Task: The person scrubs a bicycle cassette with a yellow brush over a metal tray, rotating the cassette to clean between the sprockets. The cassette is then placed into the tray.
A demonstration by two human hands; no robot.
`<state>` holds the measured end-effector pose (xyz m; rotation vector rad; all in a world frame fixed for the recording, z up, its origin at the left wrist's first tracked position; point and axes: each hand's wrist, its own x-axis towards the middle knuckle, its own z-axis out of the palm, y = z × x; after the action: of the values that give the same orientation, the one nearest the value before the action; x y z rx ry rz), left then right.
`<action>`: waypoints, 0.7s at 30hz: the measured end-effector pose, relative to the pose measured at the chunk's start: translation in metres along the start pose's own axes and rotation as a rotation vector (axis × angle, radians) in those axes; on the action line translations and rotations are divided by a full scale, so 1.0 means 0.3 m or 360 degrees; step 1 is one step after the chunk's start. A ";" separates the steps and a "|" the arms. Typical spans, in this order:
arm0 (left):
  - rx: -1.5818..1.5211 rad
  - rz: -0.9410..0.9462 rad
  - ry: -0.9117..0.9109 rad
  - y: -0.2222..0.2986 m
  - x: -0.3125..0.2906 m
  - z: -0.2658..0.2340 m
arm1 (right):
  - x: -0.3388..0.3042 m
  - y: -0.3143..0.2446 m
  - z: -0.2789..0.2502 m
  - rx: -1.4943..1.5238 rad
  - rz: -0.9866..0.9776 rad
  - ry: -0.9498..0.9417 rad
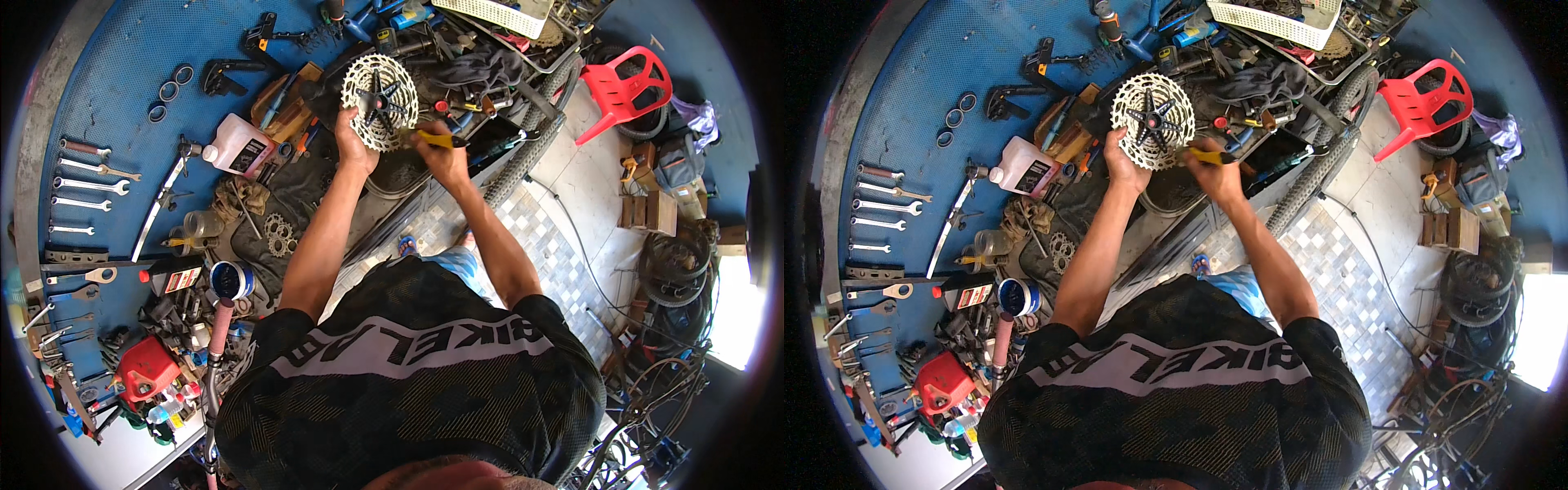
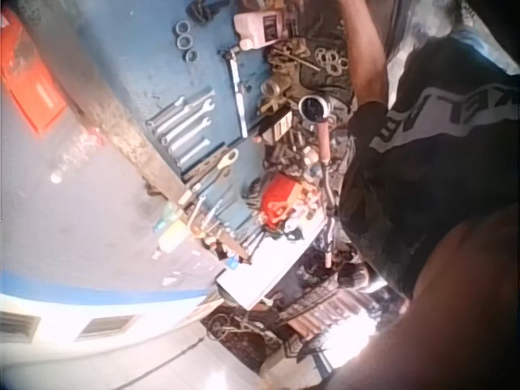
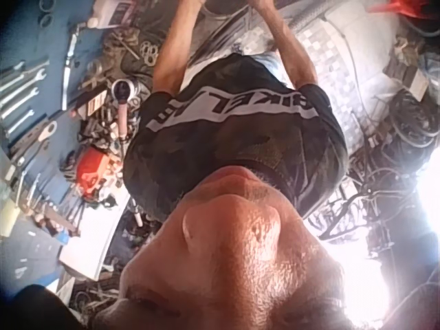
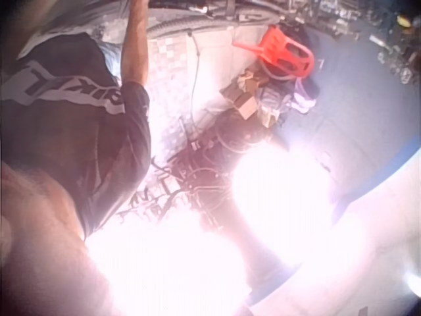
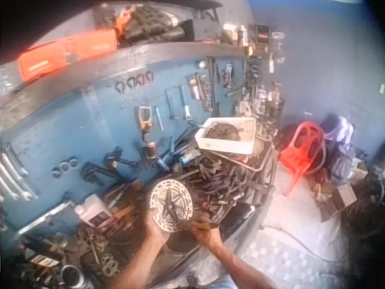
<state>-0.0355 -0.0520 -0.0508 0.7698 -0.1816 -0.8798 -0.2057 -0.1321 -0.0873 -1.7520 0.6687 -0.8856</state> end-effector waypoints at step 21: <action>0.0008 -0.0119 -0.0018 0.070 -0.040 -0.008 | -0.003 0.072 -0.132 -0.0671 -0.0097 -0.0198</action>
<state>-0.0291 -0.0334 -0.0365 0.7806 -0.1657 -0.9548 -0.2392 -0.1597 -0.0995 -2.1930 0.7618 -0.7023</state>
